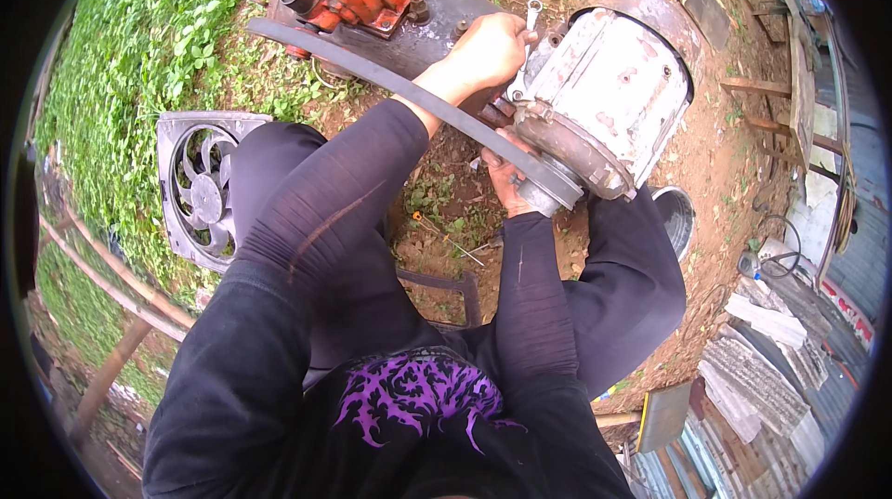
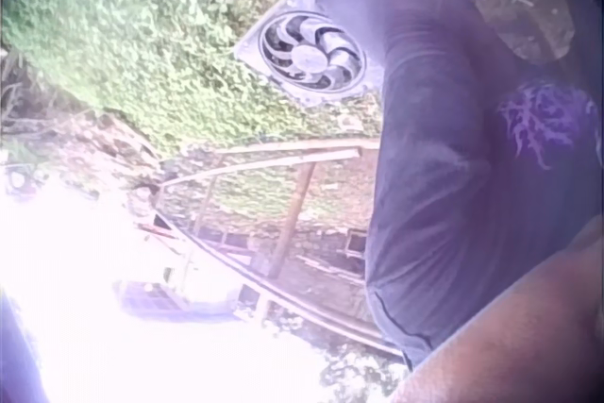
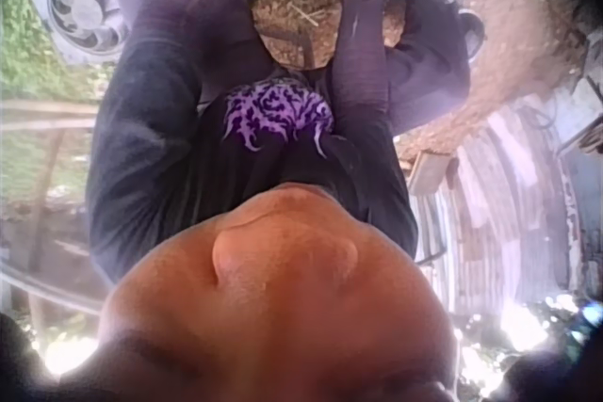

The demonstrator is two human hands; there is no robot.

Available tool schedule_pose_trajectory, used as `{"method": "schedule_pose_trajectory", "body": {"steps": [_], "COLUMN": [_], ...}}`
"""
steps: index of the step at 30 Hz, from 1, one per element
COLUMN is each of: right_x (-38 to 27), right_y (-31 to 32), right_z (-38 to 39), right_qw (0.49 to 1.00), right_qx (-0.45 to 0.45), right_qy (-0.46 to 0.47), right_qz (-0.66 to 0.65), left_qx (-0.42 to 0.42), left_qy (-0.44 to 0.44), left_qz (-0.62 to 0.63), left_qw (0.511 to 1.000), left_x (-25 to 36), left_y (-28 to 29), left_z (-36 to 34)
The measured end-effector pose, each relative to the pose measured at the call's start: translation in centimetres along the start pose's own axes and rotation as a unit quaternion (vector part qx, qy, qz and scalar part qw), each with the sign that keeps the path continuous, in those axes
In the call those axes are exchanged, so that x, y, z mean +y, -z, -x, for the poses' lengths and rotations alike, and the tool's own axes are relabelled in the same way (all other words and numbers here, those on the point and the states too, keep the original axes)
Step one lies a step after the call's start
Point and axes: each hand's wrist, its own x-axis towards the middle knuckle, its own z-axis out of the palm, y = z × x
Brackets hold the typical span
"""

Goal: The person uses a wrench to tighten or loosen bolts on a belt-driven compressor assembly while seated on the ground.

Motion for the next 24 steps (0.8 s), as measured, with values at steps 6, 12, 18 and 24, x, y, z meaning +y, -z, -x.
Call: {"method": "schedule_pose_trajectory", "body": {"steps": [6, 12, 18, 24], "right_x": [0.1, 0.2, 0.5, 0.5], "right_y": [0.0, -1.7, -0.1, 1.3], "right_z": [0.2, 0.3, -0.3, -0.7], "right_qw": [1.0, 0.998, 0.997, 0.998], "right_qx": [0.007, 0.025, 0.029, -0.019], "right_qy": [-0.009, -0.004, 0.018, 0.011], "right_qz": [0.011, 0.055, 0.076, 0.059], "left_qx": [-0.034, -0.038, -0.047, 0.094], "left_qy": [-0.001, -0.037, 0.072, 0.022], "left_qz": [-0.034, -0.03, 0.049, 0.073], "left_qw": [0.999, 0.998, 0.995, 0.993], "left_x": [-0.3, -0.5, 0.2, -0.2], "left_y": [-0.1, -0.4, 0.4, 1.0], "left_z": [-0.6, -0.9, -0.5, 1.9]}}
